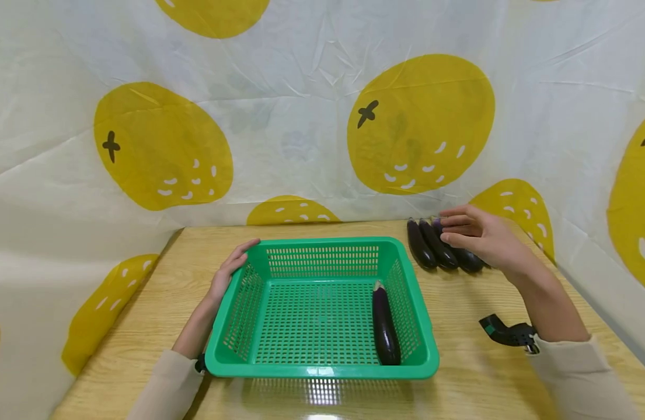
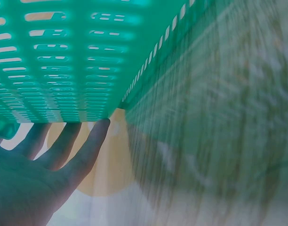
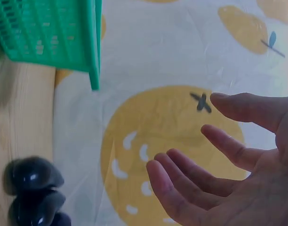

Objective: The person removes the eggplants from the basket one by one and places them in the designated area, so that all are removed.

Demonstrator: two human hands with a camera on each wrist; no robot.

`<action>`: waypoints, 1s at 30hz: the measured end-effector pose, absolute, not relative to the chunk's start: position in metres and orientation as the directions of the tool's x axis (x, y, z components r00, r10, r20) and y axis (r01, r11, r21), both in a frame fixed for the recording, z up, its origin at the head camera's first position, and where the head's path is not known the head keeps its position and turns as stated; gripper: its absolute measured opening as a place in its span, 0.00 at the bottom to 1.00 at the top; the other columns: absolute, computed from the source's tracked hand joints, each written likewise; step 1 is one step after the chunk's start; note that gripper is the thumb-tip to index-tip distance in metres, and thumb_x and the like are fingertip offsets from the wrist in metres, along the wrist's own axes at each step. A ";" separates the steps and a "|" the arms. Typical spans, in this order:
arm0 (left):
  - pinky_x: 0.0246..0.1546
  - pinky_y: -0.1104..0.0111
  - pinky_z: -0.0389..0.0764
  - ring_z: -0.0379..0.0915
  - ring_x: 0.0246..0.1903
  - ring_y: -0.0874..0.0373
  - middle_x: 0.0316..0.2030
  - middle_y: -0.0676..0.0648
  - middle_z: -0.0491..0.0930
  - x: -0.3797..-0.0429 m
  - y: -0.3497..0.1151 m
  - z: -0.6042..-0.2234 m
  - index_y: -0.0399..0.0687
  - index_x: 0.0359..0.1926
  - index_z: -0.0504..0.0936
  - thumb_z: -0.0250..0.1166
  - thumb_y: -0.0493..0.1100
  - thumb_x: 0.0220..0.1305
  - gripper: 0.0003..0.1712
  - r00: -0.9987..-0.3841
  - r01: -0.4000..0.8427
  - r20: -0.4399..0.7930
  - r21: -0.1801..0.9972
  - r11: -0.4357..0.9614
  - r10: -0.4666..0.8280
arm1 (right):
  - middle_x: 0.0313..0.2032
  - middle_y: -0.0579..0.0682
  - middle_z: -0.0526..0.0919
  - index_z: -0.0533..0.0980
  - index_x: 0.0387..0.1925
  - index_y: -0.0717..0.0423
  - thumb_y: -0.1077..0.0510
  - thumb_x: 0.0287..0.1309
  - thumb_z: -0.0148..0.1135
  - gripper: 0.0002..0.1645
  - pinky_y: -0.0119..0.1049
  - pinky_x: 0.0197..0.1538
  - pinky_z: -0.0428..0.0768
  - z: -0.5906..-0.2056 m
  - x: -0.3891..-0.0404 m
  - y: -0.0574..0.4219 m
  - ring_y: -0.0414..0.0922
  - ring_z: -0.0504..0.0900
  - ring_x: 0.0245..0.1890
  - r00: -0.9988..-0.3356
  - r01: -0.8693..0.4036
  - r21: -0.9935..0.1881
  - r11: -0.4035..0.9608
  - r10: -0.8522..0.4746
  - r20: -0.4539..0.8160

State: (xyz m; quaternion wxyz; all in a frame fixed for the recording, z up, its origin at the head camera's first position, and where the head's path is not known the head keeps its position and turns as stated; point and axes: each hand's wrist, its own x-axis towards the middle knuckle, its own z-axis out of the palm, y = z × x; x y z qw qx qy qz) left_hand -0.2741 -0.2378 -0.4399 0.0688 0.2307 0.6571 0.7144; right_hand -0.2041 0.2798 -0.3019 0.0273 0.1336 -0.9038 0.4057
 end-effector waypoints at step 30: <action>0.64 0.77 0.71 0.63 0.68 0.66 0.81 0.34 0.44 -0.274 -0.235 -0.440 0.35 0.81 0.47 0.34 0.44 0.85 0.32 -0.893 0.201 0.233 0.972 -0.120 0.386 | 0.68 0.65 0.72 0.64 0.72 0.58 0.53 0.75 0.59 0.31 0.41 0.57 0.84 -0.307 -0.190 0.222 0.63 0.79 0.61 -0.830 -0.277 -0.843 0.460 -0.557 -0.031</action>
